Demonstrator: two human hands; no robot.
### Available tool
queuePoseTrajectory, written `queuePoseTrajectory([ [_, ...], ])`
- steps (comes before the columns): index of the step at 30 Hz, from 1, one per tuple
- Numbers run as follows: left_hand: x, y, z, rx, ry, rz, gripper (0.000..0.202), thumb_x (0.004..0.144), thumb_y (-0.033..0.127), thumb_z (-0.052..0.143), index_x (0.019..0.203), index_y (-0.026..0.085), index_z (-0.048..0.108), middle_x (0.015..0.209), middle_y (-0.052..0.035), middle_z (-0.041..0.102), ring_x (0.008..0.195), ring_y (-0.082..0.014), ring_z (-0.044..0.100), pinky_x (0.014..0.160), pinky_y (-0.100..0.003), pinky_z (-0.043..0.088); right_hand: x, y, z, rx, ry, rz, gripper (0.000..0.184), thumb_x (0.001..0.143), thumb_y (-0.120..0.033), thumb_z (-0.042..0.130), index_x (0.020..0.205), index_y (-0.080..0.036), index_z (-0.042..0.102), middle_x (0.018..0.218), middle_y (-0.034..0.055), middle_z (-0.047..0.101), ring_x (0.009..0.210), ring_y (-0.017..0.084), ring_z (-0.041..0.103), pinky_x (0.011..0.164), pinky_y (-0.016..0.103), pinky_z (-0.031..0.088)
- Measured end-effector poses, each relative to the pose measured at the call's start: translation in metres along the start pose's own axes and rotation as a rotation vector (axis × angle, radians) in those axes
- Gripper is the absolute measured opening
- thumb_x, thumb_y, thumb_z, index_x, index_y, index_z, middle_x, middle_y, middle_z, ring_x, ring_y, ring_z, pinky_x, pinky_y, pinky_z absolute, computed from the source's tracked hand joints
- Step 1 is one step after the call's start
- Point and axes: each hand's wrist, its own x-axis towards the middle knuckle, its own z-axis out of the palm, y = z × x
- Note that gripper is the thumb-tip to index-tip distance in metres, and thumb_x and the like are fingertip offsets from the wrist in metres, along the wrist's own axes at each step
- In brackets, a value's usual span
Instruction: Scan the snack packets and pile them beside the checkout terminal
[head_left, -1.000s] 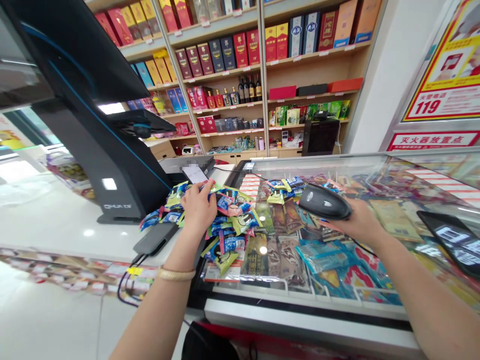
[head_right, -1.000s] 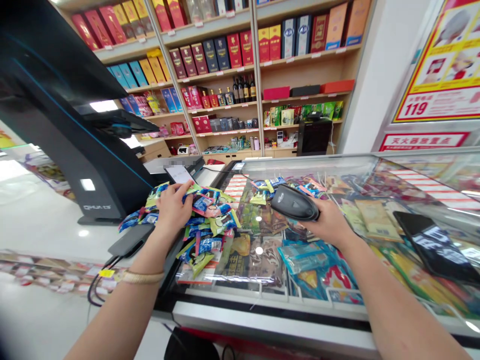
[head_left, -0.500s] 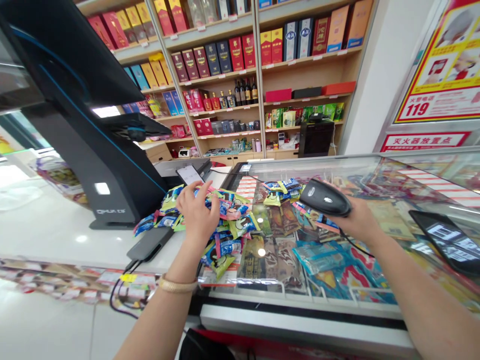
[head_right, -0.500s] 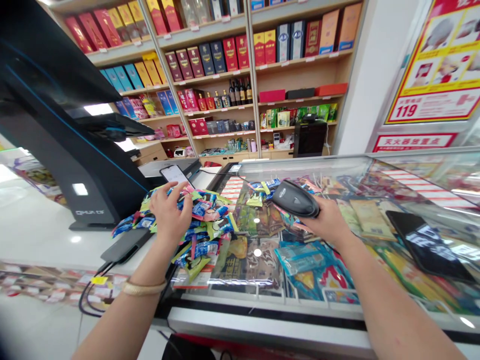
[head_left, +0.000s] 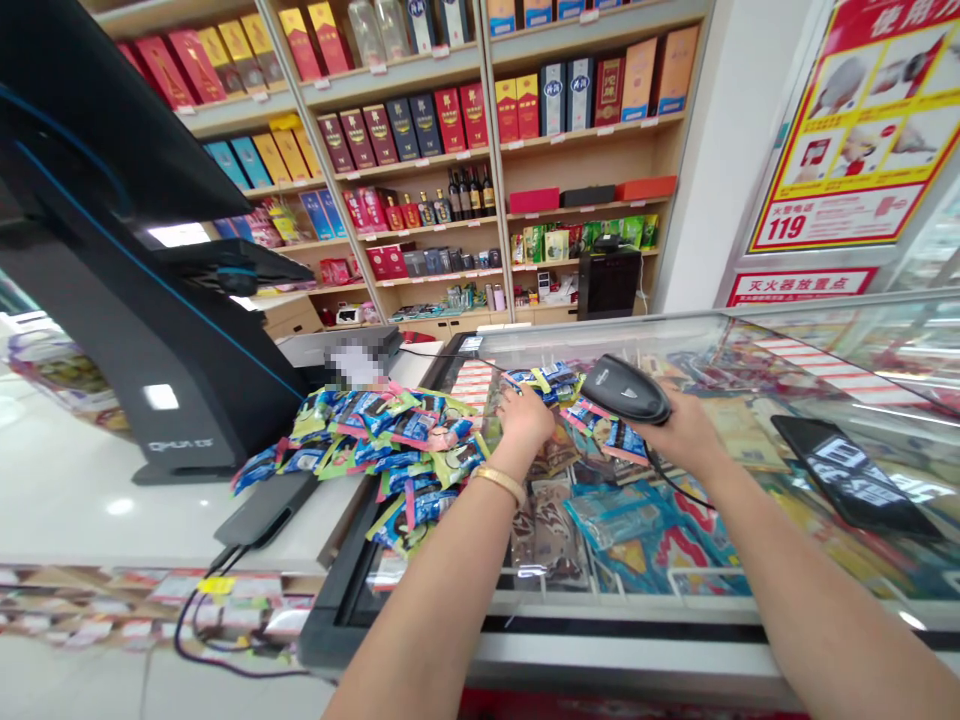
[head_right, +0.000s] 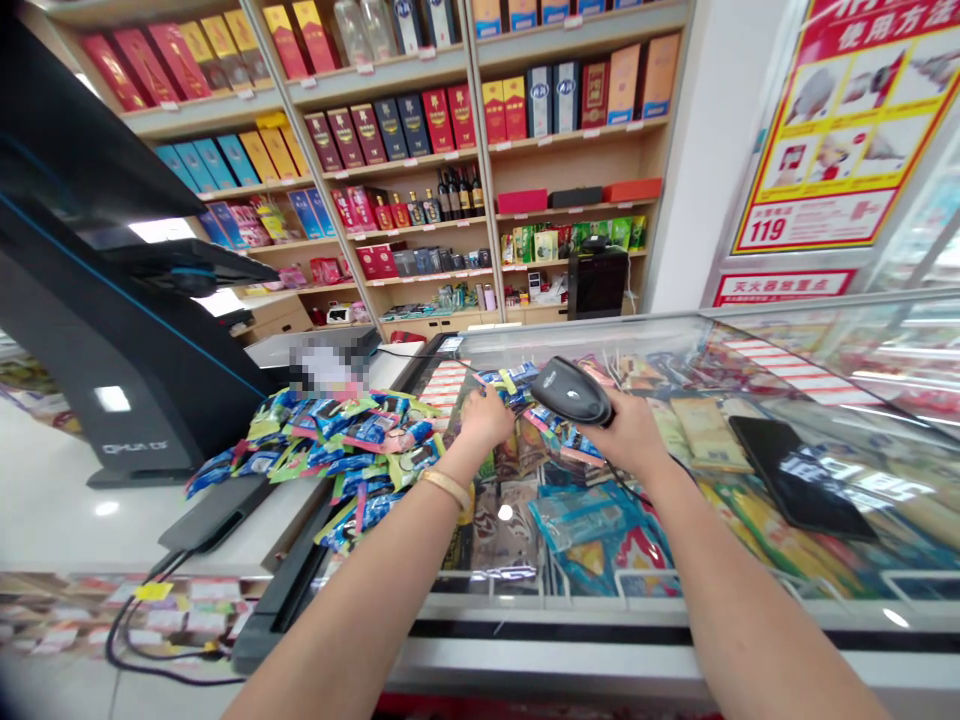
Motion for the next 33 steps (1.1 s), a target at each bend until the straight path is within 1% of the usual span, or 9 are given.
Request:
queuePoseTrajectory([
  [5,0.008,-0.004,0.011,-0.041,0.009,-0.039,0.052,0.085,0.018,0.058,0.137,0.014,0.05,0.137,-0.0269,0.054,0.133,-0.0382,0.051,0.109,-0.05,0.038,0.001,-0.003,0.001,-0.002,-0.008,-0.01,0.022,0.072,-0.038,0.068,0.083,-0.019,0.074,0.071,0.0058,0.074,0.062,0.021,0.066,0.058,0.029,0.049],
  [10,0.004,-0.012,0.007,-0.206,0.027,-0.021,0.049,0.084,0.015,0.058,0.133,0.012,0.055,0.134,-0.0275,0.058,0.132,-0.0402,0.052,0.11,-0.053,0.036,0.002,-0.005,-0.001,-0.004,-0.051,0.002,0.023,0.072,-0.037,0.069,0.086,-0.019,0.075,0.076,0.007,0.076,0.069,0.024,0.07,0.061,0.031,0.051],
  [15,-0.008,-0.015,-0.004,-0.524,0.003,-0.015,0.04,0.09,0.018,0.047,0.128,0.017,0.06,0.123,-0.0156,0.069,0.119,-0.0289,0.064,0.103,-0.04,0.048,0.002,-0.004,0.0,0.0,-0.042,-0.004,0.027,0.072,-0.038,0.07,0.09,-0.019,0.075,0.079,0.0076,0.077,0.073,0.025,0.071,0.064,0.032,0.052],
  [18,-0.019,-0.02,-0.014,-0.928,-0.097,-0.097,0.039,0.094,0.02,0.037,0.126,0.017,0.059,0.107,-0.0106,0.074,0.095,-0.0227,0.073,0.083,-0.035,0.058,0.003,-0.006,-0.001,0.02,-0.007,-0.023,0.025,0.07,-0.037,0.07,0.087,-0.019,0.076,0.073,0.0061,0.075,0.065,0.023,0.068,0.059,0.03,0.051],
  [21,-0.031,-0.027,-0.024,-1.439,-0.237,-0.213,0.033,0.092,0.025,0.044,0.118,0.013,0.059,0.092,-0.0102,0.074,0.079,-0.0201,0.074,0.071,-0.032,0.059,0.003,-0.01,-0.002,0.054,-0.003,-0.04,0.021,0.07,-0.036,0.07,0.081,-0.019,0.075,0.068,0.0047,0.073,0.059,0.02,0.065,0.056,0.029,0.049],
  [23,-0.037,-0.033,-0.028,-1.643,-0.268,-0.228,0.03,0.089,0.026,0.05,0.115,0.012,0.06,0.091,-0.0099,0.073,0.076,-0.0188,0.073,0.068,-0.029,0.059,0.003,-0.013,-0.003,0.084,-0.024,-0.046,0.021,0.071,-0.035,0.07,0.082,-0.018,0.075,0.069,0.0046,0.074,0.06,0.019,0.064,0.057,0.028,0.05],
  [26,-0.043,-0.038,-0.024,-1.733,-0.162,-0.111,0.042,0.08,0.019,0.062,0.122,0.017,0.061,0.095,-0.0056,0.073,0.081,-0.0166,0.072,0.071,-0.027,0.058,0.002,-0.018,-0.003,0.122,-0.083,-0.072,0.024,0.071,-0.034,0.07,0.088,-0.017,0.075,0.074,0.0049,0.075,0.065,0.02,0.067,0.06,0.028,0.052],
  [30,-0.042,-0.041,-0.009,-1.447,0.151,0.106,0.062,0.075,0.012,0.066,0.135,0.024,0.06,0.111,-0.0036,0.073,0.098,-0.0177,0.069,0.079,-0.027,0.059,-0.001,-0.026,-0.002,0.126,-0.185,-0.118,0.028,0.07,-0.036,0.073,0.091,-0.018,0.075,0.075,0.0042,0.076,0.066,0.022,0.069,0.062,0.029,0.052],
  [33,-0.04,-0.044,-0.002,-1.282,0.242,0.205,0.063,0.079,0.015,0.065,0.141,0.024,0.057,0.124,-0.0053,0.07,0.103,-0.0184,0.067,0.082,-0.026,0.058,-0.002,-0.033,-0.001,0.109,-0.232,-0.13,0.03,0.072,-0.04,0.074,0.094,-0.019,0.076,0.076,0.0042,0.076,0.066,0.022,0.07,0.062,0.028,0.052],
])
